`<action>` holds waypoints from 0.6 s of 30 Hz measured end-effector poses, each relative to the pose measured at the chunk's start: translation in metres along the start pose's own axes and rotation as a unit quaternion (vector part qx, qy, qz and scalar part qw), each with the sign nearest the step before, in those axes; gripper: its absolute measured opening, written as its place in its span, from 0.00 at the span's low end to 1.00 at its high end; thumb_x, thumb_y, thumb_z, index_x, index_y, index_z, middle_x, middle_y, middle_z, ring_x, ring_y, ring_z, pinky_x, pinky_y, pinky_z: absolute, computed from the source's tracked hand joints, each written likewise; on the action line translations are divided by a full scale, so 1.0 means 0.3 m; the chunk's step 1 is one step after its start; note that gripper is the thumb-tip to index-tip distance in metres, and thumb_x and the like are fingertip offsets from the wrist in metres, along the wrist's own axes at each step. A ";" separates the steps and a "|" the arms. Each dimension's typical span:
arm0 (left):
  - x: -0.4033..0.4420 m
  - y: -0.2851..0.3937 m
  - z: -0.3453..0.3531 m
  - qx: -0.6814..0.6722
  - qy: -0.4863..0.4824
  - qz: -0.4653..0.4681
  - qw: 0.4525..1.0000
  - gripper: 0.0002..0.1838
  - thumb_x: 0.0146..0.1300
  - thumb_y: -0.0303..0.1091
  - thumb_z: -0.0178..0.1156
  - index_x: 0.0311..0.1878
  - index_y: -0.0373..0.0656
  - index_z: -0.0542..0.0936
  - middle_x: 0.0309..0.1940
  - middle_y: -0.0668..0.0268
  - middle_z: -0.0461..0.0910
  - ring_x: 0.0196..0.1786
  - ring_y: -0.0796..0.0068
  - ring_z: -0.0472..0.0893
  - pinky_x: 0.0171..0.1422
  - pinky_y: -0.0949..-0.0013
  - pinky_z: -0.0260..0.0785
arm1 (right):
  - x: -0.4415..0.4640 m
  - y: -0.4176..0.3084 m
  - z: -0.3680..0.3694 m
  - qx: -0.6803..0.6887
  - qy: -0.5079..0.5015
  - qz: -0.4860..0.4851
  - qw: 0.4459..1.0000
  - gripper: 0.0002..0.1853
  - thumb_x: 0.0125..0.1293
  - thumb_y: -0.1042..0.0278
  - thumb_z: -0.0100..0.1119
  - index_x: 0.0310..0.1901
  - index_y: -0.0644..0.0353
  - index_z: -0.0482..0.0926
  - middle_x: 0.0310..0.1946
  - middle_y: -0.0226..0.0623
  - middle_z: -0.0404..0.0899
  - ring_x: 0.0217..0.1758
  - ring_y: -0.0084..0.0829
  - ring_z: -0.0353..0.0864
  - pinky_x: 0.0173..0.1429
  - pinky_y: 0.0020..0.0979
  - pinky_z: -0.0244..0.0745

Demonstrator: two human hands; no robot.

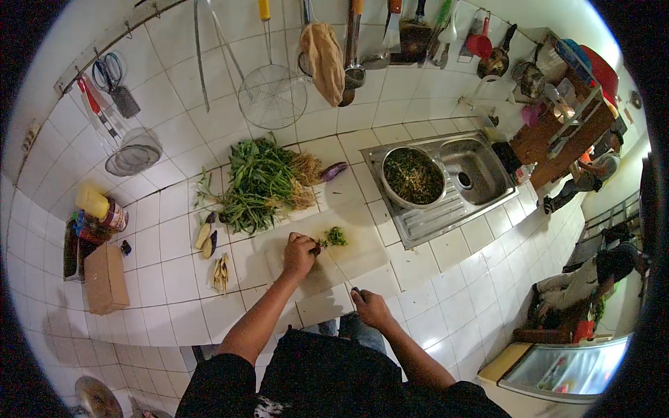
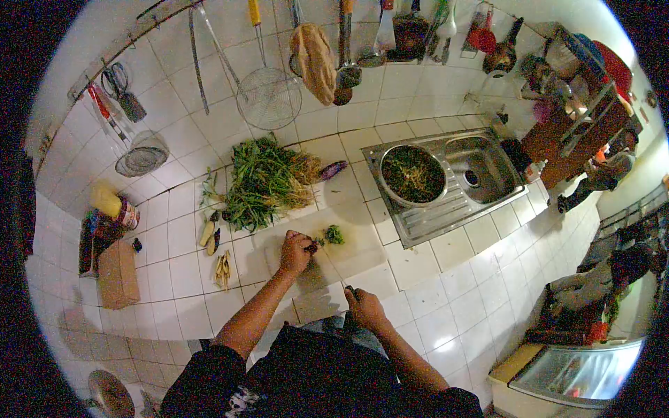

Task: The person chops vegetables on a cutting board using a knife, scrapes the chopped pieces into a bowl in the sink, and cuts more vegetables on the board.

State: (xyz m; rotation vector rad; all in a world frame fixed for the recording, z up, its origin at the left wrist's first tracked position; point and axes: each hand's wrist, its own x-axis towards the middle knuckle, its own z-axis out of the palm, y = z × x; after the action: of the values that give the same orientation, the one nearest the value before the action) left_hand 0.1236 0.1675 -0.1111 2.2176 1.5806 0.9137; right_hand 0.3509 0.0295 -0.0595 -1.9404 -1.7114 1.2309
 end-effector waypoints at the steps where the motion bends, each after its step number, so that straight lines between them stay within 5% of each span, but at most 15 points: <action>1: -0.007 -0.004 0.004 0.000 0.000 -0.001 1.000 0.05 0.50 0.29 0.71 0.31 0.42 0.85 0.32 0.64 0.84 0.44 0.61 0.74 0.53 0.61 0.71 | 0.003 0.001 0.000 -0.010 0.002 -0.005 1.000 0.30 0.73 0.44 0.45 0.36 0.70 0.78 0.29 0.62 0.78 0.36 0.60 0.80 0.42 0.49 0.71; 4: -0.023 -0.012 0.011 0.014 0.006 0.043 0.999 0.06 0.49 0.23 0.68 0.33 0.43 0.86 0.33 0.64 0.84 0.44 0.60 0.75 0.52 0.61 0.71 | -0.001 -0.013 -0.012 -0.008 -0.012 0.014 1.000 0.29 0.74 0.44 0.45 0.36 0.70 0.78 0.29 0.62 0.78 0.37 0.60 0.80 0.43 0.50 0.71; 12: -0.022 0.025 0.004 -0.127 0.054 -0.102 0.985 0.17 0.47 0.20 0.67 0.38 0.43 0.71 0.32 0.60 0.77 0.38 0.55 0.77 0.44 0.54 0.71 | 0.002 -0.019 -0.028 -0.007 -0.039 0.031 0.999 0.30 0.74 0.44 0.45 0.36 0.71 0.77 0.28 0.62 0.77 0.37 0.60 0.80 0.42 0.49 0.71; 18: -0.027 0.007 0.008 -0.112 0.026 -0.123 0.986 0.18 0.48 0.20 0.66 0.37 0.44 0.67 0.30 0.59 0.72 0.38 0.52 0.77 0.40 0.51 0.69 | 0.017 -0.013 -0.015 -0.033 -0.043 0.014 0.998 0.29 0.75 0.46 0.45 0.35 0.71 0.76 0.28 0.63 0.77 0.37 0.61 0.79 0.41 0.49 0.71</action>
State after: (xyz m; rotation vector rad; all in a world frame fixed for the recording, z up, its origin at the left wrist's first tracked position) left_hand 0.1251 0.1597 -0.1143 1.8142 1.6386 1.0246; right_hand 0.3512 0.0367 -0.0563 -1.9822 -1.7944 1.3015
